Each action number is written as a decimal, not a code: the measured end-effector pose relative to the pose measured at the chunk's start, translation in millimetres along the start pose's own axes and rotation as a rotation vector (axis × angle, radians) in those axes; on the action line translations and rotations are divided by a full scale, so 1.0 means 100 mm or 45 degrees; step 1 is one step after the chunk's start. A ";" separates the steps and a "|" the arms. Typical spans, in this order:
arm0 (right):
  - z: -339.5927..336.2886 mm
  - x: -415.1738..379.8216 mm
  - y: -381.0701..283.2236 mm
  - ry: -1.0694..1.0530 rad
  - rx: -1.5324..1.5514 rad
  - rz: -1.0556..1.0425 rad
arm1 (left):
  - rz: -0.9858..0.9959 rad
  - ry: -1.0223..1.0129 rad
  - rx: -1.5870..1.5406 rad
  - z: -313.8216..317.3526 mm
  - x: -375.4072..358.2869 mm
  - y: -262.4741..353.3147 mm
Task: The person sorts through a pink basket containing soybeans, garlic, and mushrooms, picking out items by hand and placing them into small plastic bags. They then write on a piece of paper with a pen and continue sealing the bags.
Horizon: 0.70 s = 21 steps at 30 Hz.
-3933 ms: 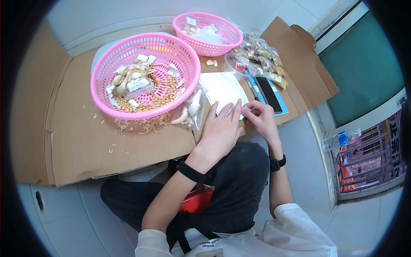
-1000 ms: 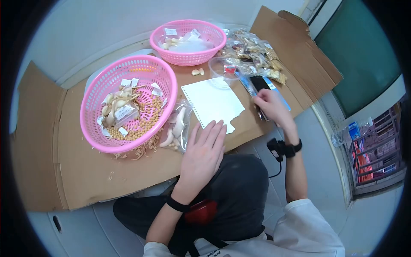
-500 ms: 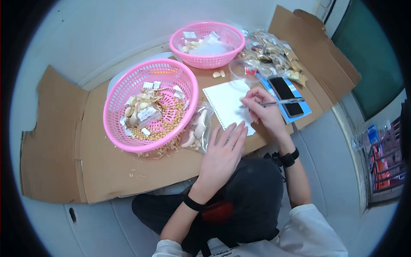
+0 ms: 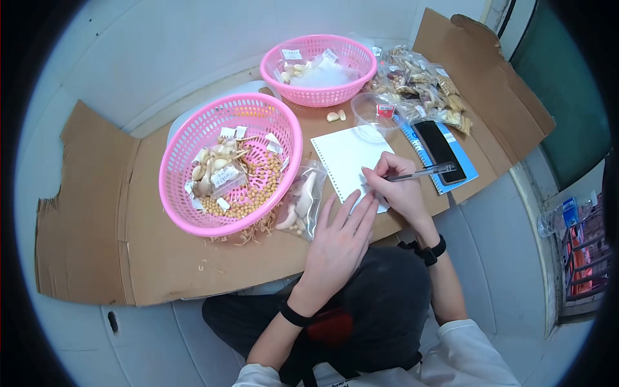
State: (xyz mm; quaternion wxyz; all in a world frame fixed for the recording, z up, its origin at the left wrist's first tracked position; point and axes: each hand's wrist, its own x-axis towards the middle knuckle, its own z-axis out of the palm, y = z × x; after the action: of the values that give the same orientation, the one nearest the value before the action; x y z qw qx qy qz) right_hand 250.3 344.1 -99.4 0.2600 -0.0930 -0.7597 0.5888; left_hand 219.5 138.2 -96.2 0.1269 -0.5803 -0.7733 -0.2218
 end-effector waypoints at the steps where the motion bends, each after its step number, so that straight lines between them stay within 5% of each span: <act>1: 0.01 0.00 0.00 -0.007 -0.027 -0.012 | 0.001 0.007 -0.002 0.00 0.00 0.00; 21: 0.04 -0.01 -0.05 0.018 -0.057 -0.030 | -0.011 0.021 -0.052 0.00 0.00 0.00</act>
State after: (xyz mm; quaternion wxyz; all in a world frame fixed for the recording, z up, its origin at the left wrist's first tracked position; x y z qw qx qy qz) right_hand 250.2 338.5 -96.1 0.2700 -0.0938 -0.7720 0.5677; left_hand 219.5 138.4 -96.6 0.1203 -0.5777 -0.7700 -0.2428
